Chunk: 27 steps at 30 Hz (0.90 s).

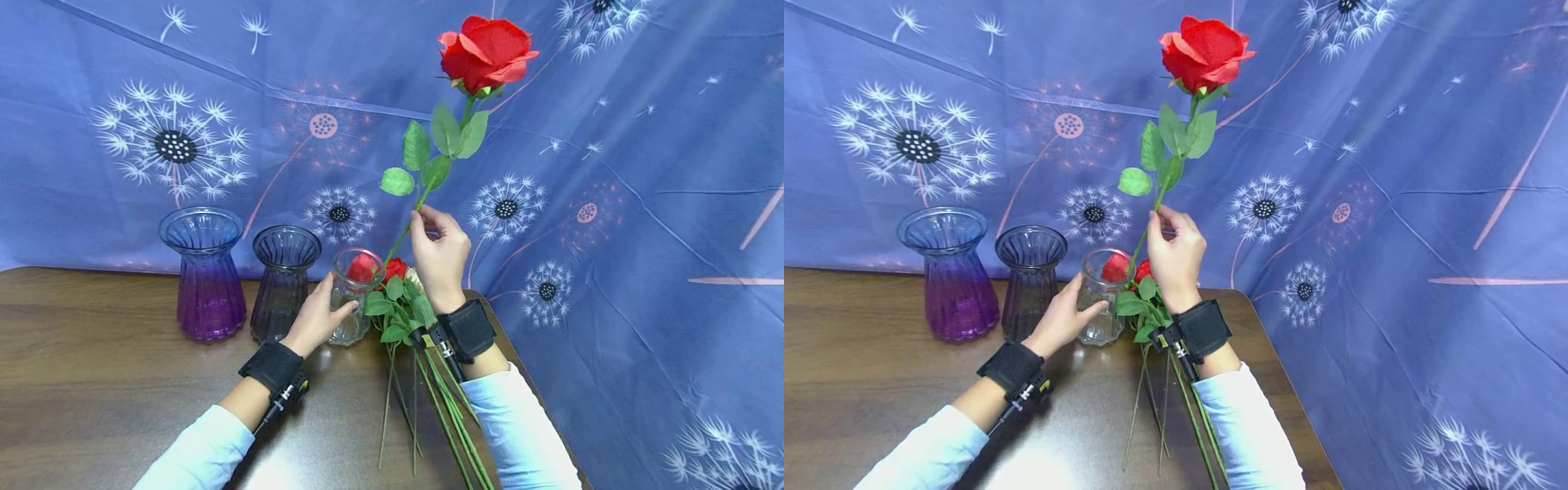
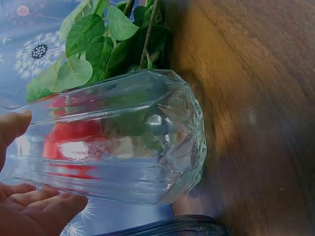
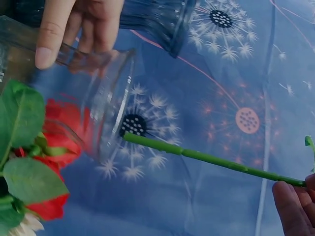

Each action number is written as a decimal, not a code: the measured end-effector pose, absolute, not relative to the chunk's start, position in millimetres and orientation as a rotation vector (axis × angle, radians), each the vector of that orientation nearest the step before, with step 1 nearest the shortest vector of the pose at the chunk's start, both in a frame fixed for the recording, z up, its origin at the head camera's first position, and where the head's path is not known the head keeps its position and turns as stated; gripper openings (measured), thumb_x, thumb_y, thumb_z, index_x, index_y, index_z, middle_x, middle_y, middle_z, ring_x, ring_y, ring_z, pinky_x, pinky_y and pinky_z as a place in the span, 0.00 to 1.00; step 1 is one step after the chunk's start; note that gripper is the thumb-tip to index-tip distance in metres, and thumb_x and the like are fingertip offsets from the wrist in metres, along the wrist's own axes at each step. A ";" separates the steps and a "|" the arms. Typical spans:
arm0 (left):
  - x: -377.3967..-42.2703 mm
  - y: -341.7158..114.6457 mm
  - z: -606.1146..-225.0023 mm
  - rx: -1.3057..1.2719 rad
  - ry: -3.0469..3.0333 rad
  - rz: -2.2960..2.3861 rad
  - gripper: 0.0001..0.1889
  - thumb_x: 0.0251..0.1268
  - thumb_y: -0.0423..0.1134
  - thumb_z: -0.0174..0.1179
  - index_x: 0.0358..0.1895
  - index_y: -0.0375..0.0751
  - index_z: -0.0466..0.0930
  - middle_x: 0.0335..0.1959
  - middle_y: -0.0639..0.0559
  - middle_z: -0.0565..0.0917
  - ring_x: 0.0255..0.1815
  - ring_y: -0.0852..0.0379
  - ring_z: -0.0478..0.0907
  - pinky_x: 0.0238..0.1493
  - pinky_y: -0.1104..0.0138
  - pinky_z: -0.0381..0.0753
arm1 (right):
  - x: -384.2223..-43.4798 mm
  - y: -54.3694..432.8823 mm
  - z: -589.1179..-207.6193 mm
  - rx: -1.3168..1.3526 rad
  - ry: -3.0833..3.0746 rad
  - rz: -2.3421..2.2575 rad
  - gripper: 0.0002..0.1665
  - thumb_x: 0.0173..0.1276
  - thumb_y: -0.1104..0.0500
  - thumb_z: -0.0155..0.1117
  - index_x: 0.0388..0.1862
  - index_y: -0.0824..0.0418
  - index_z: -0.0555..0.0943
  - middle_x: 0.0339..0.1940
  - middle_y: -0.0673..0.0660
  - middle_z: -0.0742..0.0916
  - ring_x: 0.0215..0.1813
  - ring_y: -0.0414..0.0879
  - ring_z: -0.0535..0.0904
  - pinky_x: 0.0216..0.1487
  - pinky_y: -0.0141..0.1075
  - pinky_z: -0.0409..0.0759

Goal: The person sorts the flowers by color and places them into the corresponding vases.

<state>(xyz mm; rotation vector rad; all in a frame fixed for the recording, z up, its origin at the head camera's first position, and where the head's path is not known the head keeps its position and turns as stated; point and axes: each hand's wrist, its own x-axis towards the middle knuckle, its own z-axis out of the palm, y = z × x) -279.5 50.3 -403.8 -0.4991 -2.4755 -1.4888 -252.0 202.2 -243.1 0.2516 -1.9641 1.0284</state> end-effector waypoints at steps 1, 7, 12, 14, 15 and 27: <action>-279.8 50.1 -403.9 -0.501 -2.471 -1.487 0.38 0.60 0.44 0.63 0.69 0.35 0.56 0.67 0.34 0.66 0.67 0.39 0.65 0.67 0.50 0.64 | -254.4 200.8 -245.5 0.250 -1.966 1.023 0.12 0.64 0.62 0.61 0.40 0.69 0.84 0.31 0.63 0.86 0.32 0.51 0.84 0.32 0.35 0.83; -279.0 49.8 -402.5 -0.496 -2.505 -1.485 0.38 0.61 0.45 0.62 0.70 0.34 0.55 0.68 0.33 0.65 0.68 0.39 0.64 0.68 0.49 0.63 | -262.8 193.6 -262.8 0.236 -2.011 0.994 0.12 0.64 0.61 0.61 0.40 0.69 0.84 0.30 0.63 0.87 0.32 0.52 0.84 0.32 0.41 0.83; -277.9 49.2 -400.9 -0.471 -2.544 -1.480 0.39 0.62 0.46 0.61 0.71 0.34 0.53 0.69 0.34 0.63 0.68 0.39 0.63 0.68 0.49 0.63 | -265.7 189.4 -277.4 0.214 -2.085 0.985 0.13 0.65 0.60 0.61 0.42 0.68 0.84 0.31 0.63 0.87 0.34 0.52 0.84 0.34 0.41 0.82; -278.0 49.3 -400.8 -0.467 -2.544 -1.479 0.39 0.62 0.46 0.61 0.71 0.34 0.53 0.69 0.34 0.63 0.68 0.39 0.63 0.68 0.50 0.63 | -266.8 188.3 -282.9 0.208 -2.114 0.998 0.13 0.65 0.60 0.61 0.42 0.67 0.84 0.32 0.62 0.87 0.34 0.52 0.84 0.33 0.41 0.82; -278.0 49.3 -401.0 -0.469 -2.544 -1.473 0.39 0.62 0.46 0.61 0.71 0.33 0.53 0.69 0.34 0.63 0.68 0.39 0.63 0.68 0.49 0.63 | -267.5 187.7 -285.6 0.205 -2.129 1.002 0.13 0.65 0.59 0.61 0.43 0.67 0.84 0.32 0.62 0.87 0.35 0.52 0.84 0.33 0.40 0.82; -280.1 50.2 -405.1 -0.533 -2.426 -1.440 0.35 0.59 0.42 0.64 0.67 0.34 0.59 0.63 0.34 0.71 0.64 0.39 0.69 0.64 0.50 0.68 | -279.6 179.9 -308.9 0.147 -2.335 1.058 0.11 0.63 0.59 0.63 0.40 0.65 0.85 0.30 0.59 0.89 0.31 0.49 0.84 0.30 0.34 0.81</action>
